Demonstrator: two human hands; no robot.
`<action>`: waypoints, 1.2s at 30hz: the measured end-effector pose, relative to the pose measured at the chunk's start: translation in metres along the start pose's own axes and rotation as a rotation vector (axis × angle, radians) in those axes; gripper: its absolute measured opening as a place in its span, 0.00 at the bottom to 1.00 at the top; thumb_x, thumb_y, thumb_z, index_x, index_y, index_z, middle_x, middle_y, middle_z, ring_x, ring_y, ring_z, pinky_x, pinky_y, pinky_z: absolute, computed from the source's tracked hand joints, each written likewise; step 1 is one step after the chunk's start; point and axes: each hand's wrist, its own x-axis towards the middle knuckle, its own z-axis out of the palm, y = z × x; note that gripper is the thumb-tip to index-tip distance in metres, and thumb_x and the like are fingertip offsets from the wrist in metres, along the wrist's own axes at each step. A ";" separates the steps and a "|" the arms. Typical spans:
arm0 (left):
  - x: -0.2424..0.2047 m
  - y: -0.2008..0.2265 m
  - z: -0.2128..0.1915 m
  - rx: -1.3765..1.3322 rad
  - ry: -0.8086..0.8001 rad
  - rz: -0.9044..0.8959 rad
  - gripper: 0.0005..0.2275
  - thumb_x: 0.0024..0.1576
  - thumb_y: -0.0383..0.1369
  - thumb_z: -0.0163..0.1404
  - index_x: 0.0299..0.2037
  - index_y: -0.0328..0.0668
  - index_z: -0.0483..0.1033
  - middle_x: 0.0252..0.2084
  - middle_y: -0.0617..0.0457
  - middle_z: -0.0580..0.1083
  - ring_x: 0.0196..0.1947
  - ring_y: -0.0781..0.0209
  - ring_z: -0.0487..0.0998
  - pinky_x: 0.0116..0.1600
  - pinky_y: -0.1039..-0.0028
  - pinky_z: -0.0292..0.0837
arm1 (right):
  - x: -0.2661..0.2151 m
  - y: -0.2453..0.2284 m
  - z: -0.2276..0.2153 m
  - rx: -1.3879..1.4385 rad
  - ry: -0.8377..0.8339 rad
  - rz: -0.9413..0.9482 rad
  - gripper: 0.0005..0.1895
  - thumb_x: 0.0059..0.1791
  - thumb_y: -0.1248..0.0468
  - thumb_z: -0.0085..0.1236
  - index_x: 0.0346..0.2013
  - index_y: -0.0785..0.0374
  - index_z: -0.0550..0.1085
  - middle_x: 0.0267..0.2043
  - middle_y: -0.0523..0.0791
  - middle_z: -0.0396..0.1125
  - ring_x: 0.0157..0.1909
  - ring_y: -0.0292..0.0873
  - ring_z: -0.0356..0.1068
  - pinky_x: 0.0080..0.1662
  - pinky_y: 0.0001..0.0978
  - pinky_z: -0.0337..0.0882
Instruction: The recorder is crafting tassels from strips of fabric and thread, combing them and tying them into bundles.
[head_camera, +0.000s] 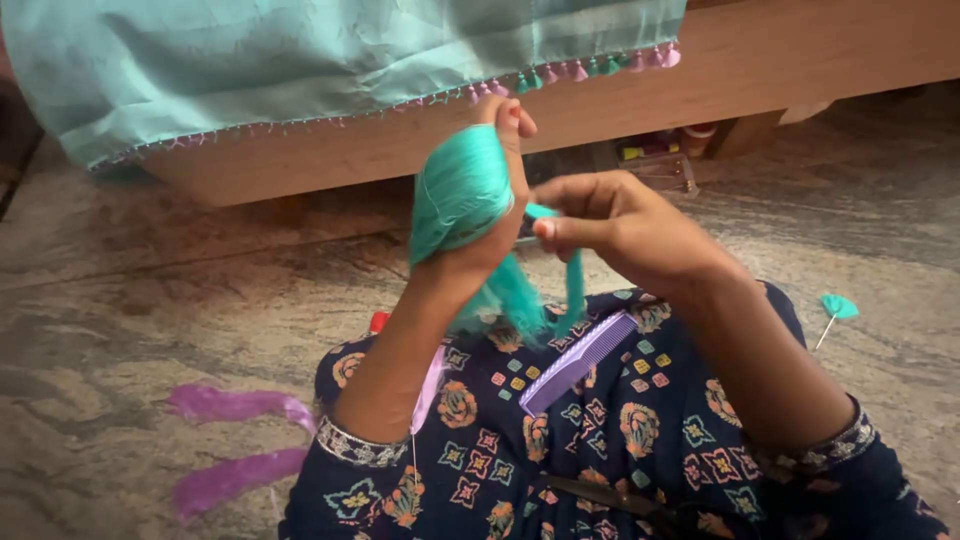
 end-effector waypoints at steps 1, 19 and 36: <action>0.000 -0.001 0.000 -0.009 -0.007 -0.017 0.13 0.71 0.41 0.35 0.43 0.44 0.70 0.32 0.48 0.75 0.29 0.52 0.79 0.35 0.64 0.71 | 0.001 0.003 -0.002 -0.113 0.041 -0.008 0.06 0.52 0.66 0.60 0.39 0.67 0.80 0.32 0.44 0.74 0.36 0.37 0.69 0.45 0.30 0.70; 0.011 -0.008 -0.035 -0.649 -0.243 0.060 0.27 0.71 0.52 0.31 0.52 0.33 0.75 0.35 0.49 0.79 0.32 0.64 0.81 0.47 0.77 0.68 | -0.050 0.078 -0.067 -0.150 -0.226 0.175 0.10 0.49 0.61 0.58 0.36 0.64 0.81 0.33 0.48 0.80 0.32 0.34 0.73 0.26 0.23 0.69; 0.003 0.005 -0.030 0.048 -0.347 0.196 0.25 0.71 0.51 0.26 0.56 0.47 0.74 0.39 0.52 0.82 0.31 0.64 0.82 0.36 0.68 0.77 | -0.057 0.098 -0.076 -0.890 0.281 0.261 0.15 0.49 0.60 0.60 0.48 0.61 0.82 0.47 0.49 0.79 0.46 0.44 0.79 0.50 0.38 0.77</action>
